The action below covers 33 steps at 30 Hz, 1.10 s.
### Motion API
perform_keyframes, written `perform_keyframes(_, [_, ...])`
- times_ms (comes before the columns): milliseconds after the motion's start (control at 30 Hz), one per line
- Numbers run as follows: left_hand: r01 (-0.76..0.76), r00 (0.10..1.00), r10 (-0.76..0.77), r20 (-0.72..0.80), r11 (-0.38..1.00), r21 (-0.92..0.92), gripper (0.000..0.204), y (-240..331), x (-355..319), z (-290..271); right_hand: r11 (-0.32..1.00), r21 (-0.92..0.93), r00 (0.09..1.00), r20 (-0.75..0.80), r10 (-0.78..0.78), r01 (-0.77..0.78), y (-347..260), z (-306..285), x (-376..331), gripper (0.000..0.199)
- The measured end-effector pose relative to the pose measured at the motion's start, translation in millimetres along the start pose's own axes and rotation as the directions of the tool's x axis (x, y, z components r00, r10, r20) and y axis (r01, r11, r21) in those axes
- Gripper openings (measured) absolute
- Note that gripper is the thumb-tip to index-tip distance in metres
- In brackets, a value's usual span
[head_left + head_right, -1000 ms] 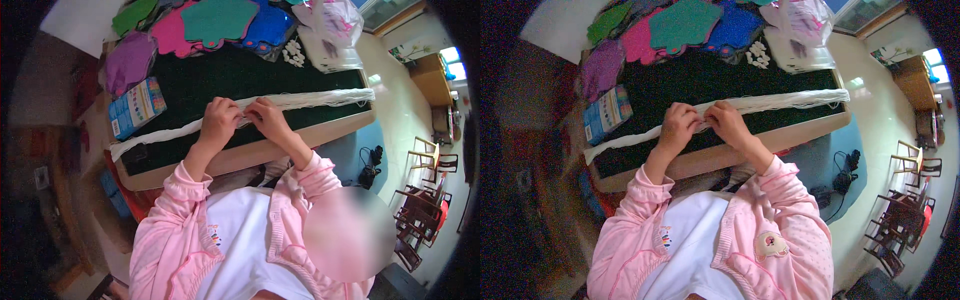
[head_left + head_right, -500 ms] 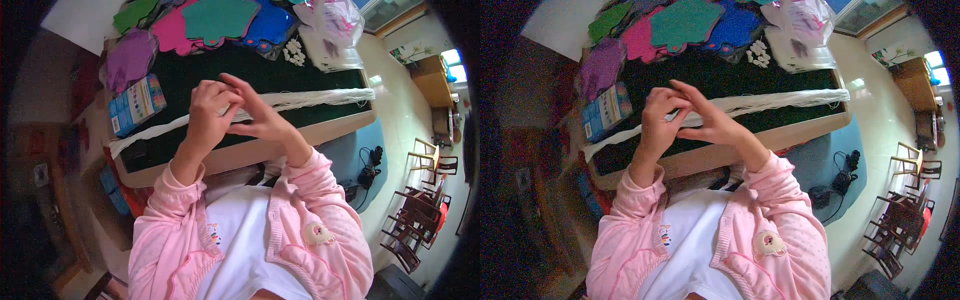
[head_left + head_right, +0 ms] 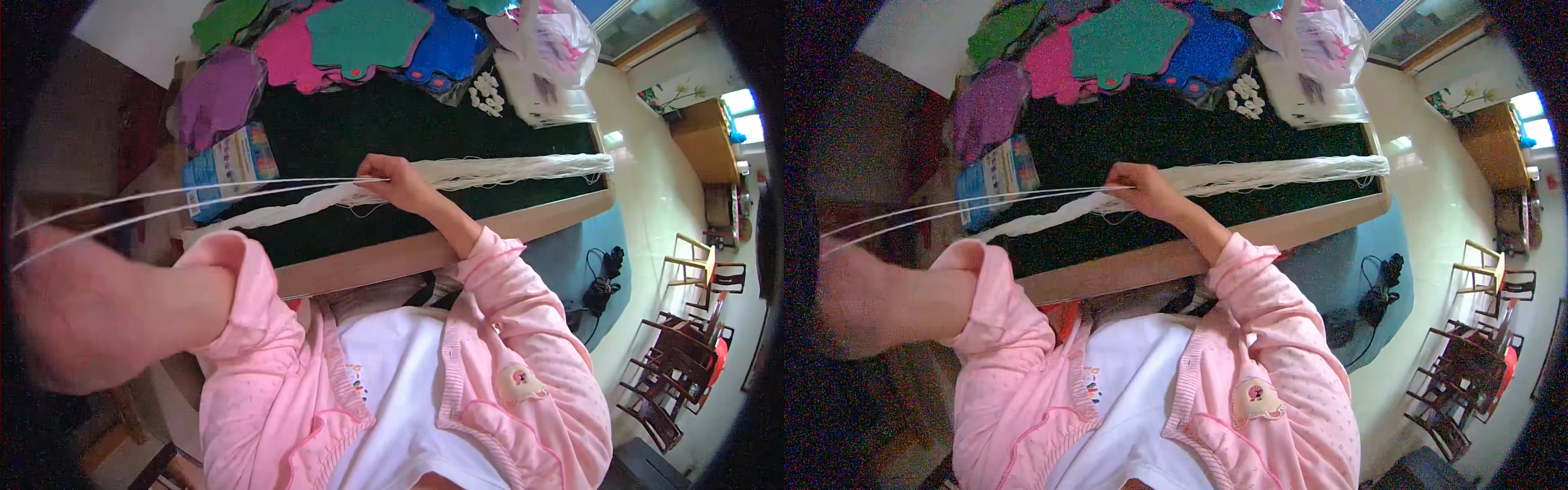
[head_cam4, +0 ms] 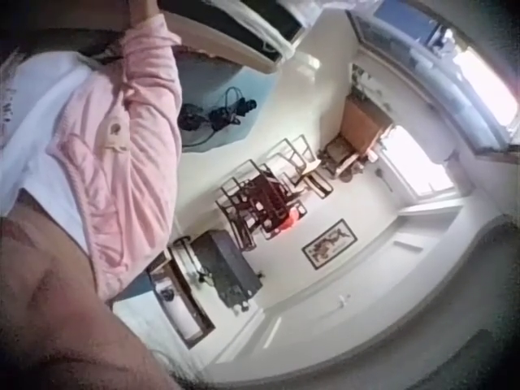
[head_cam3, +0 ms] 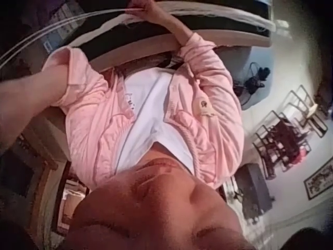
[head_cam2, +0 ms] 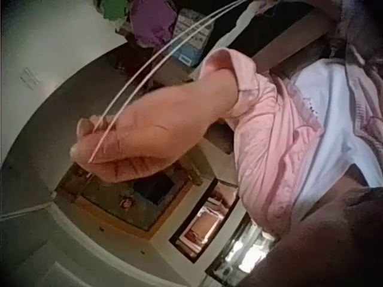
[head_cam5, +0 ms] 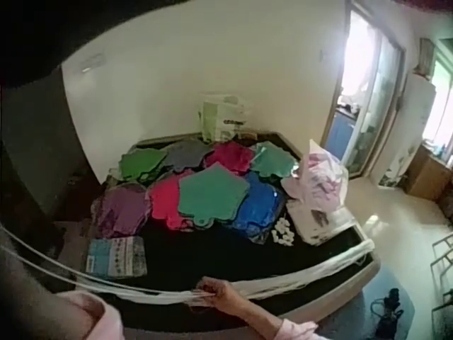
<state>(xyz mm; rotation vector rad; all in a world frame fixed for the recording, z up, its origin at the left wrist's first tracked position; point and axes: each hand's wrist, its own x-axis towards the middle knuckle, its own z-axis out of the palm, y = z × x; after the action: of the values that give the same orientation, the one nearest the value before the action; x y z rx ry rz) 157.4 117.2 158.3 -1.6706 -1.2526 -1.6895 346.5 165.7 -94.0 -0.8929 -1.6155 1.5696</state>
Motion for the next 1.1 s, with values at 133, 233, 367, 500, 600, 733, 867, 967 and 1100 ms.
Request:
perform_keyframes(133, [0.157, 0.965, -0.1, 0.244, 0.961, -0.226, 0.006, 15, 23, 11, 0.975, -0.136, 0.937, 0.326, -0.125, 0.178, -82, -25, -12, 0.059])
perform_keyframes(233, [0.239, 0.723, 0.058, 0.689, 0.914, -0.328, 0.013, 14, -58, 66, 0.943, -0.112, 0.935, 0.213, -0.285, 0.313, -99, -57, -21, 0.086])
perform_keyframes(367, [0.514, 0.656, -0.128, 0.744, 0.797, -0.316, 0.008, 0, -130, 78, 0.907, 0.373, 0.971, 0.057, -0.233, 0.196, -87, -25, -29, 0.068])
perform_keyframes(500, [0.732, 0.571, -0.513, 0.64, 0.672, -0.115, 0.012, -59, -171, 76, 0.991, 0.133, 0.985, -0.171, 0.029, -0.006, -64, -39, -39, 0.016])
perform_keyframes(600, [0.747, 0.377, -0.412, 0.83, 0.665, -0.008, 0.034, -39, -165, 69, 0.945, -0.31, 0.959, -0.219, -0.18, 0.107, -61, -44, -43, 0.01])
perform_keyframes(733, [0.849, 0.217, -0.17, 0.961, 0.519, -0.099, 0.034, -26, -184, 62, 0.849, -0.493, 0.977, 0.012, -0.215, 0.193, -76, -33, -38, 0.009])
perform_keyframes(867, [0.996, 0.013, -0.292, 0.956, 0.093, 0.015, 0.015, -24, -167, 47, 0.899, -0.433, 0.971, -0.176, -0.162, 0.072, -63, -24, -26, 0.014])
perform_keyframes(967, [0.993, 0.066, -0.374, 0.925, -0.065, -0.097, 0.015, -30, -165, 49, 0.796, -0.592, 0.99, 0.027, -0.138, 0.127, -43, -1, -41, 0.018])
perform_keyframes(1100, [0.915, 0.268, -0.432, 0.861, 0.393, -0.088, 0.019, -38, -190, 46, 0.866, -0.444, 0.97, 0.023, -0.244, 0.228, -68, 21, -40, 0.017])
